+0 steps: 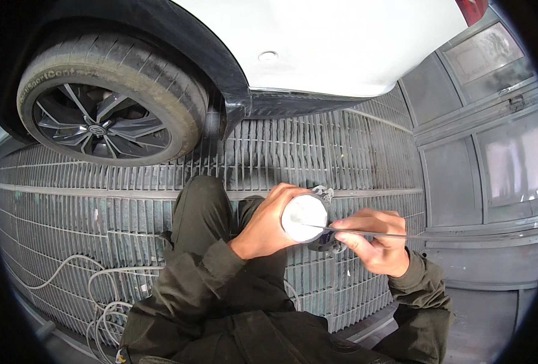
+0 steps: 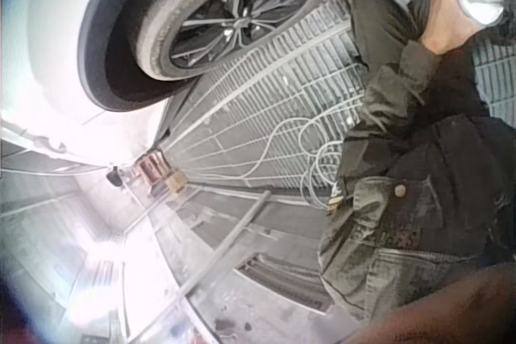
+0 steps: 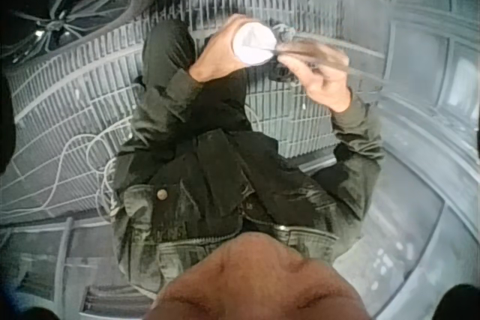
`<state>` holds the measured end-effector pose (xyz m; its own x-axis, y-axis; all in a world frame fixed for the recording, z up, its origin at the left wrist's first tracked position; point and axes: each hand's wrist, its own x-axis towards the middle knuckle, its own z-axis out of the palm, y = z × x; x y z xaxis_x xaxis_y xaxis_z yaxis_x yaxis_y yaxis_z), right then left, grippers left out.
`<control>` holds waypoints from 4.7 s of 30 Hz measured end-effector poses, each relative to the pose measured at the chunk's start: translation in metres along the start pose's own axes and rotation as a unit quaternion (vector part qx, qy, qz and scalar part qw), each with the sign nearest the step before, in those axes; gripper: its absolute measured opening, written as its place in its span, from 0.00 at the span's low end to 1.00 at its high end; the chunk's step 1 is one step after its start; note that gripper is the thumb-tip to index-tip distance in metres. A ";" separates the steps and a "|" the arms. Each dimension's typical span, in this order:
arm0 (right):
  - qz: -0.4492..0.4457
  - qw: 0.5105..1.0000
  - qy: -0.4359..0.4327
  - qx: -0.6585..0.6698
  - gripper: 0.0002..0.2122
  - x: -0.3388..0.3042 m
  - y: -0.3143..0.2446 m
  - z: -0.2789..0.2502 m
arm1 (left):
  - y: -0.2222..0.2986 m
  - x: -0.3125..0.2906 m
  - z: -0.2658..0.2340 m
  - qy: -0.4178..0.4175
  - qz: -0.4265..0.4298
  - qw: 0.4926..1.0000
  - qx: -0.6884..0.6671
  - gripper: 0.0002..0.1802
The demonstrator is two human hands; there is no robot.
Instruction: The person applies a white filler to the rear bumper of a white car using a metal spreader. They repeatedly dip the spreader into a small container and smooth the filler along the bumper surface.
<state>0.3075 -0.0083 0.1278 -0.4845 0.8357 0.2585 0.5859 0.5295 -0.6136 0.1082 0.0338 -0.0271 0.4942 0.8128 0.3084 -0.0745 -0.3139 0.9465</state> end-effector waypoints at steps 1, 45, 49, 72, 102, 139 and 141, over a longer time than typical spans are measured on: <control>0.013 0.999 0.030 -0.021 0.08 0.000 0.001 0.002 | -0.001 0.000 0.000 0.000 0.008 1.000 0.018 0.40; -0.038 0.997 0.011 -0.070 0.06 0.001 0.010 0.017 | -0.022 -0.014 0.012 -0.001 -0.015 0.998 -0.054 0.41; -0.015 0.998 0.054 -0.014 0.07 -0.002 0.010 0.018 | -0.022 -0.014 0.013 0.012 0.006 1.000 -0.011 0.39; -0.008 0.998 0.055 -0.004 0.06 0.004 0.020 0.028 | -0.028 -0.017 0.010 0.033 -0.037 0.999 -0.023 0.49; 0.096 0.992 0.079 -0.020 0.07 0.013 0.014 -0.067 | 0.013 0.095 -0.009 -0.199 -0.022 0.977 -0.081 0.42; 0.053 0.984 0.162 -0.050 0.07 -0.008 0.031 -0.037 | -0.006 0.066 0.030 -0.055 -0.016 0.998 0.002 0.45; 0.010 0.995 0.086 -0.051 0.06 -0.004 0.033 -0.033 | -0.009 0.063 0.023 -0.048 -0.019 0.999 0.001 0.44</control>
<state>0.3503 0.0110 0.1312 -0.3581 0.8545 0.3763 0.6622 0.5166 -0.5428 0.1594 0.0763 -0.0181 0.5778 0.7732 0.2615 -0.0528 -0.2843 0.9573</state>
